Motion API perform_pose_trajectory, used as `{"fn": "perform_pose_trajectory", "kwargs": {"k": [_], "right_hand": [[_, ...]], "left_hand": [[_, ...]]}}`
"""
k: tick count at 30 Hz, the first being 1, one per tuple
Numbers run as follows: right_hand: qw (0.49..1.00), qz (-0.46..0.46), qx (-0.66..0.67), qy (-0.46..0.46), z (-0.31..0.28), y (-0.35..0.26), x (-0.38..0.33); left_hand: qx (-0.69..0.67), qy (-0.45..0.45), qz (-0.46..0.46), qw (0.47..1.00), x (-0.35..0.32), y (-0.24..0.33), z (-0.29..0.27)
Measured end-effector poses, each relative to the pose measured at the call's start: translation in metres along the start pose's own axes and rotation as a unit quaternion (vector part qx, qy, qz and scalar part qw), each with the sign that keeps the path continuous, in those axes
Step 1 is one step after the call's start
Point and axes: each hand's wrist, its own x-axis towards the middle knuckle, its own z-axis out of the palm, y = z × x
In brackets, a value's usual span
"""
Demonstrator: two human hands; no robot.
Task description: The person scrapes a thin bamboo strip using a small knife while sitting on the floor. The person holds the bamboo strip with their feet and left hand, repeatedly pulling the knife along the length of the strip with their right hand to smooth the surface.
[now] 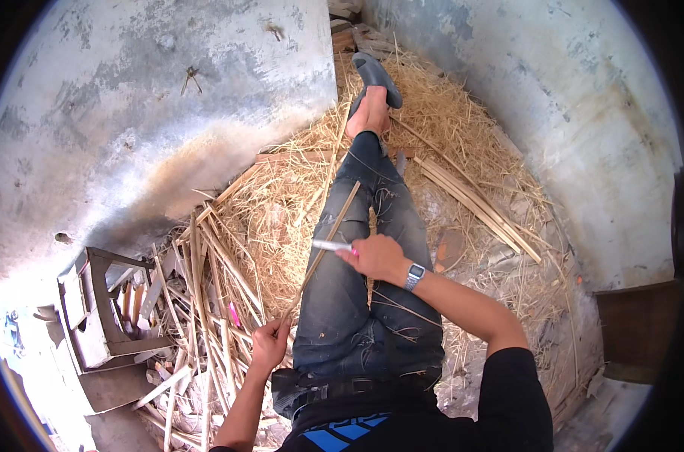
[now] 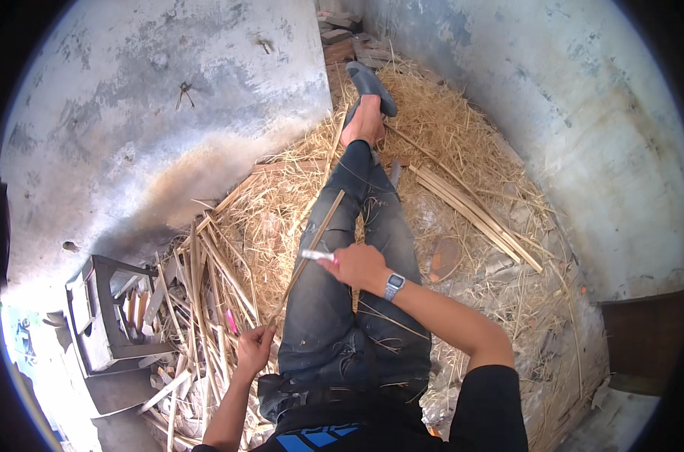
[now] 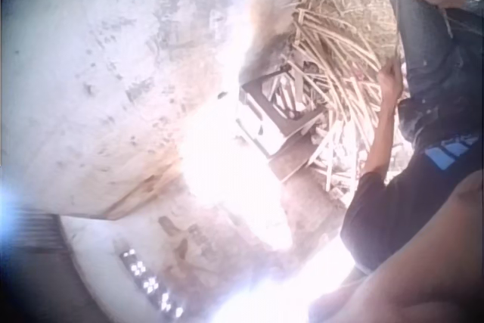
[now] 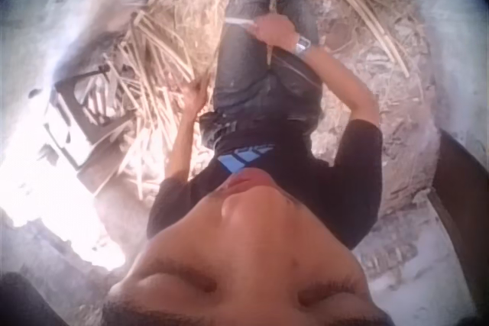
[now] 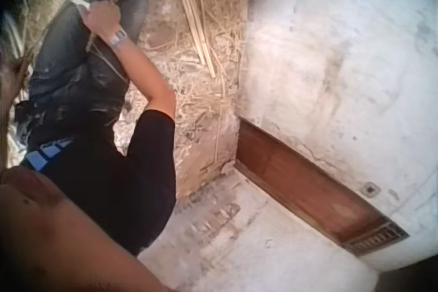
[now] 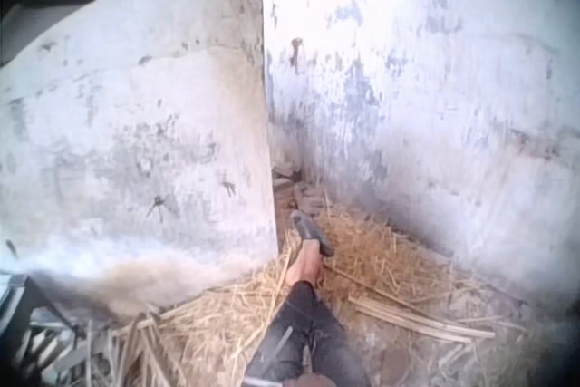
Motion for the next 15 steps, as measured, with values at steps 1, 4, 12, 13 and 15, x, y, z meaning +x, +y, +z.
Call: {"fn": "perform_pose_trajectory", "kwargs": {"k": [1, 4, 12, 13, 15], "right_hand": [[0.999, -0.02, -0.021, 0.025, 0.011, 0.002, -0.003], [0.996, 0.043, -0.028, 0.067, -0.014, 0.037, 0.016], [0.999, -0.009, -0.036, -0.005, 0.001, 0.003, -0.003], [0.999, 0.02, -0.015, 0.042, 0.004, 0.021, 0.005], [0.993, 0.029, -0.055, 0.105, -0.021, 0.064, 0.024]], "left_hand": [[-0.003, 0.008, 0.006, 1.0, -0.002, 0.0, 0.002], [-0.008, 0.026, 0.021, 0.999, -0.009, 0.0, 0.001], [-0.009, 0.004, 0.011, 1.0, -0.016, -0.012, -0.006], [-0.016, -0.004, 0.0, 1.0, -0.021, -0.019, -0.008], [-0.02, -0.014, 0.005, 1.0, -0.021, -0.013, -0.011]]}}
